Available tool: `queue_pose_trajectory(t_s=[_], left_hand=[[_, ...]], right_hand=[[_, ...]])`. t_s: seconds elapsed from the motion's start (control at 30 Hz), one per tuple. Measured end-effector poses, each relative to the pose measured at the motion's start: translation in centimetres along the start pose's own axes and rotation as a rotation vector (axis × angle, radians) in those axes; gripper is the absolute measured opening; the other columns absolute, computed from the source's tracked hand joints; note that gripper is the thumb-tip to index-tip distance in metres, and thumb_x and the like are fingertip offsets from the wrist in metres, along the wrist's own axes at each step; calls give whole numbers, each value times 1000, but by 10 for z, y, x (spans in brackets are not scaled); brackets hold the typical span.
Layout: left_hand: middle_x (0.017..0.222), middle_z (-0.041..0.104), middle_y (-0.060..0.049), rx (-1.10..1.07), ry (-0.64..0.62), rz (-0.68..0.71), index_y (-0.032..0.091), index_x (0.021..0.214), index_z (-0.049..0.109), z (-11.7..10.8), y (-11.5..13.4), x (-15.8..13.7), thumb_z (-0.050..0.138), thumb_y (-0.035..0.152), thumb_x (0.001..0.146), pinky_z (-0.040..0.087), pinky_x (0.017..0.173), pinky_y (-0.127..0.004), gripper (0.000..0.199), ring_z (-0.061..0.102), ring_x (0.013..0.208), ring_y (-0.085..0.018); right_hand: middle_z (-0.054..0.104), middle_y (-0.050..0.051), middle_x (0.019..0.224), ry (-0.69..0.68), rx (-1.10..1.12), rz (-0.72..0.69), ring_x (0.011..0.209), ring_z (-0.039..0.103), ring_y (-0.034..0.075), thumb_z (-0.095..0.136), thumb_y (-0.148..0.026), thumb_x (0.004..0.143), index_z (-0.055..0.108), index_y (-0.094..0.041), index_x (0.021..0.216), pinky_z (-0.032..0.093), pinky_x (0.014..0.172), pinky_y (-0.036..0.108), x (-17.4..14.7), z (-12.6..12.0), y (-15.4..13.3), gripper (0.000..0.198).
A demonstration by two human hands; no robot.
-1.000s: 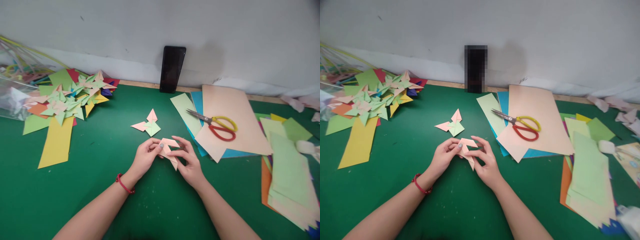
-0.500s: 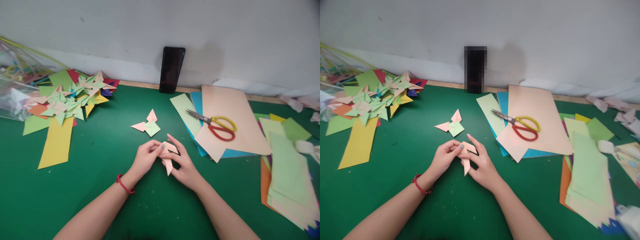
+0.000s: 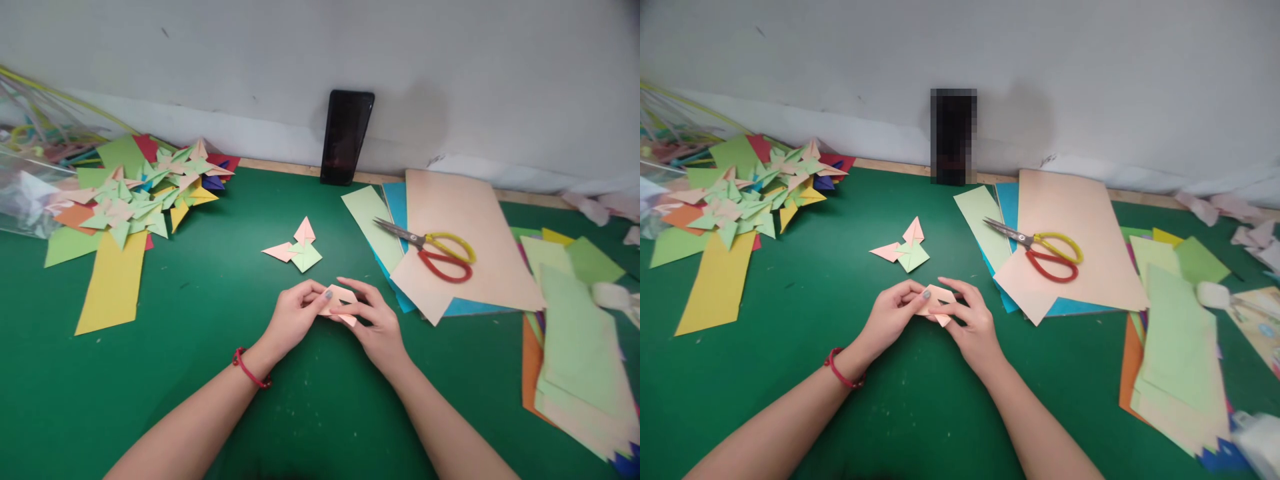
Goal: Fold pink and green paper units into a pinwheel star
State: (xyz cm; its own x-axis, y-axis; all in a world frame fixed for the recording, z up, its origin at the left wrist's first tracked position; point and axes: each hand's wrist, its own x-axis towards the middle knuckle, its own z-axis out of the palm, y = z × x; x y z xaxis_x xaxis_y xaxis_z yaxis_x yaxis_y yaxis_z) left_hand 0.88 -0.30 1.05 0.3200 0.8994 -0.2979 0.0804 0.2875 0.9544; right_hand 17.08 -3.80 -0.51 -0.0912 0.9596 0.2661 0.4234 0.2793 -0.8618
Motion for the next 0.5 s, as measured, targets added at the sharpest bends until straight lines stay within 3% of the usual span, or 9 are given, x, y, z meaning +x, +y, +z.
queue_pose_trajectory(t_s=[0.13,0.3,0.5], left_hand=[[70,67,-3,64,-27,42,15,80,60,1,-2,-1,54,37,82,48,63,-24,23,63,66,-15],[68,67,-2,102,-43,75,15,80,61,2,-5,-2,53,37,82,47,61,-22,23,61,63,-14],[70,68,-3,104,-75,98,16,79,61,3,-4,-2,53,36,82,49,62,-23,22,62,64,-14]], right_hand=[[59,4,111,34,-2,46,98,55,21,62,-21,79,69,-28,78,48,78,38,0,1,-2,10],[59,2,80,97,45,112,76,57,17,66,-24,75,64,-24,75,47,69,33,1,2,-6,2],[58,2,76,110,115,171,70,55,16,65,-26,76,60,-21,73,45,64,30,1,3,-3,7]])
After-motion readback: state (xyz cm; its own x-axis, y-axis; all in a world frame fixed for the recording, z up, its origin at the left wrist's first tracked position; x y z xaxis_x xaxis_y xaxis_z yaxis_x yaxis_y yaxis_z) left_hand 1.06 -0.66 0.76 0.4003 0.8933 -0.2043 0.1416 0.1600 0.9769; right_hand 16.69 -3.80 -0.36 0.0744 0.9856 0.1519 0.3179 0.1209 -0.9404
